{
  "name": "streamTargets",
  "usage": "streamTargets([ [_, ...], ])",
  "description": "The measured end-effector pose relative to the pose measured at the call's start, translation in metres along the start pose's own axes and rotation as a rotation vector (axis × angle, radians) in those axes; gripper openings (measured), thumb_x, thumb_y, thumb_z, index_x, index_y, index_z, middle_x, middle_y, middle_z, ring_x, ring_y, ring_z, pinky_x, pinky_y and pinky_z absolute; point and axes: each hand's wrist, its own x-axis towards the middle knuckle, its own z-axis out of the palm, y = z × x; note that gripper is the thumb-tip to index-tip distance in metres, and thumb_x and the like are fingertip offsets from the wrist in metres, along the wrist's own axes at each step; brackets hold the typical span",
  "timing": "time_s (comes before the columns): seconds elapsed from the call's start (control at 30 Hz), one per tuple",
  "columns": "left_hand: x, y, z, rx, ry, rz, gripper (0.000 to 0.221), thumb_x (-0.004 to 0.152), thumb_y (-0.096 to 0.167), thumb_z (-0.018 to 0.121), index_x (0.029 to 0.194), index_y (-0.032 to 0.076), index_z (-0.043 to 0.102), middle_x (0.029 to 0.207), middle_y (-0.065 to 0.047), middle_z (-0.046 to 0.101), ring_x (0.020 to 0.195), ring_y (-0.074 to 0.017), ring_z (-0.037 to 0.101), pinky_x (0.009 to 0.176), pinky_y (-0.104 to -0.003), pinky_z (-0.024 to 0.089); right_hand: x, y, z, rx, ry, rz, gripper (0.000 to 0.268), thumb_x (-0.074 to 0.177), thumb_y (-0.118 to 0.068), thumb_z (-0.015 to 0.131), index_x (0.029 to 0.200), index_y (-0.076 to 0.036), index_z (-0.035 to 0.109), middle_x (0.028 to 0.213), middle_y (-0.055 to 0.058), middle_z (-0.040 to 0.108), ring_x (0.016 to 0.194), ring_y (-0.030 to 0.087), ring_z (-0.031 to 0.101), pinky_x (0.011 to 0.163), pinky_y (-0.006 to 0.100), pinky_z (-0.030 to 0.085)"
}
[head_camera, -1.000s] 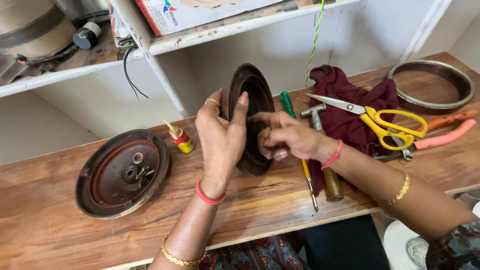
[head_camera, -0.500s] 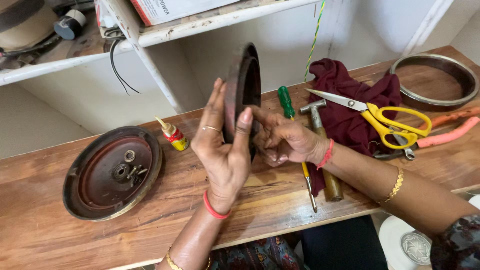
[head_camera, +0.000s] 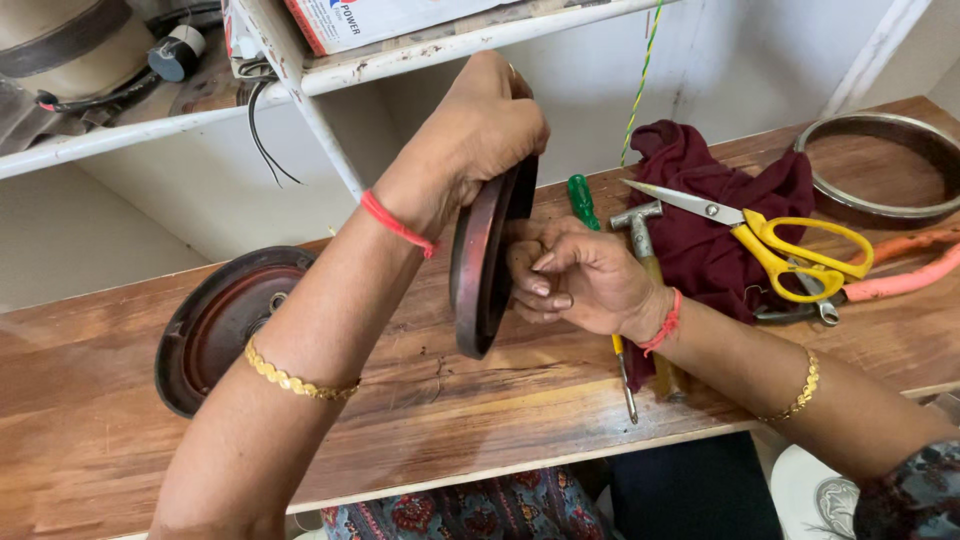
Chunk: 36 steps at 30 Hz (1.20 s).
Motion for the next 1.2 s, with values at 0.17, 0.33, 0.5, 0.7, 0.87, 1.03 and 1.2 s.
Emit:
streamTargets([
  [0.17, 0.012, 0.006, 0.001, -0.085, 0.061, -0.105, 0.01, 0.063, -0.007, 0.061, 0.071, -0.012, 0.061, 0.061, -0.012, 0.054, 0.048, -0.0211, 0.051, 0.038, -0.039, 0.035, -0.006, -0.002, -0.002, 0.032, 0.044, -0.034, 0.011, 0.091, -0.013, 0.055, 0.094, -0.003, 0.06, 0.077, 0.009, 0.056, 0.057, 0.015, 0.048, 0.062, 0.035, 0.042],
  [0.33, -0.05, 0.005, 0.024, 0.228, 0.415, 0.362, 0.057, 0.078, 0.0, 0.062, 0.134, -0.005, 0.058, 0.105, -0.022, 0.069, 0.095, -0.0315, 0.067, 0.088, -0.044, 0.055, -0.006, 0.006, -0.024, 0.087, 0.063, -0.128, 0.019, 0.097, -0.017, 0.055, 0.09, -0.002, 0.064, 0.084, 0.011, 0.063, 0.064, 0.018, 0.054, 0.068, 0.036, 0.047],
  [0.5, -0.126, -0.016, 0.063, 0.325, 0.452, 0.699, 0.071, 0.088, -0.003, 0.062, 0.154, -0.001, 0.036, 0.153, -0.028, 0.05, 0.15, -0.0396, 0.046, 0.132, -0.048, 0.033, -0.008, 0.01, -0.044, 0.101, 0.298, -0.31, 0.019, 0.104, -0.011, 0.052, 0.105, 0.002, 0.066, 0.108, 0.014, 0.071, 0.097, 0.023, 0.07, 0.095, 0.04, 0.056],
  [0.7, -0.17, -0.039, 0.068, 0.277, 0.416, 0.626, 0.081, 0.088, 0.006, 0.074, 0.154, 0.001, 0.026, 0.159, -0.028, 0.031, 0.153, -0.046, 0.031, 0.13, -0.056, 0.024, -0.008, 0.0, -0.035, 0.096, 0.368, -0.274, 0.037, 0.095, -0.022, 0.049, 0.113, 0.001, 0.07, 0.115, 0.015, 0.075, 0.108, 0.026, 0.071, 0.103, 0.044, 0.055],
  [0.87, -0.181, -0.064, 0.082, 0.166, 0.49, 0.503, 0.079, 0.1, 0.004, 0.064, 0.165, 0.0, 0.019, 0.166, -0.029, 0.024, 0.159, -0.0433, 0.03, 0.133, -0.048, 0.03, -0.004, 0.008, -0.039, 0.088, 0.359, -0.244, 0.026, 0.095, -0.017, 0.053, 0.107, -0.001, 0.07, 0.102, 0.011, 0.074, 0.089, 0.023, 0.069, 0.086, 0.039, 0.055],
  [1.03, -0.179, -0.059, 0.093, 0.082, 0.53, 0.416, 0.086, 0.1, 0.018, 0.069, 0.162, -0.006, 0.014, 0.167, -0.031, 0.024, 0.159, -0.048, 0.027, 0.131, -0.053, 0.026, -0.002, 0.024, -0.049, 0.056, 0.429, -0.197, 0.008, 0.088, -0.011, 0.055, 0.089, -0.006, 0.062, 0.083, 0.006, 0.064, 0.069, 0.019, 0.057, 0.064, 0.033, 0.047],
  [1.2, -0.177, -0.058, 0.077, 0.03, 0.547, 0.376, 0.074, 0.105, 0.031, 0.064, 0.161, -0.004, 0.029, 0.16, -0.026, 0.045, 0.149, -0.0361, 0.049, 0.125, -0.043, 0.041, 0.001, 0.026, -0.039, -0.115, 0.345, -0.217, 0.005, 0.086, -0.007, 0.055, 0.086, -0.006, 0.051, 0.077, 0.007, 0.053, 0.066, 0.018, 0.049, 0.059, 0.03, 0.04],
])
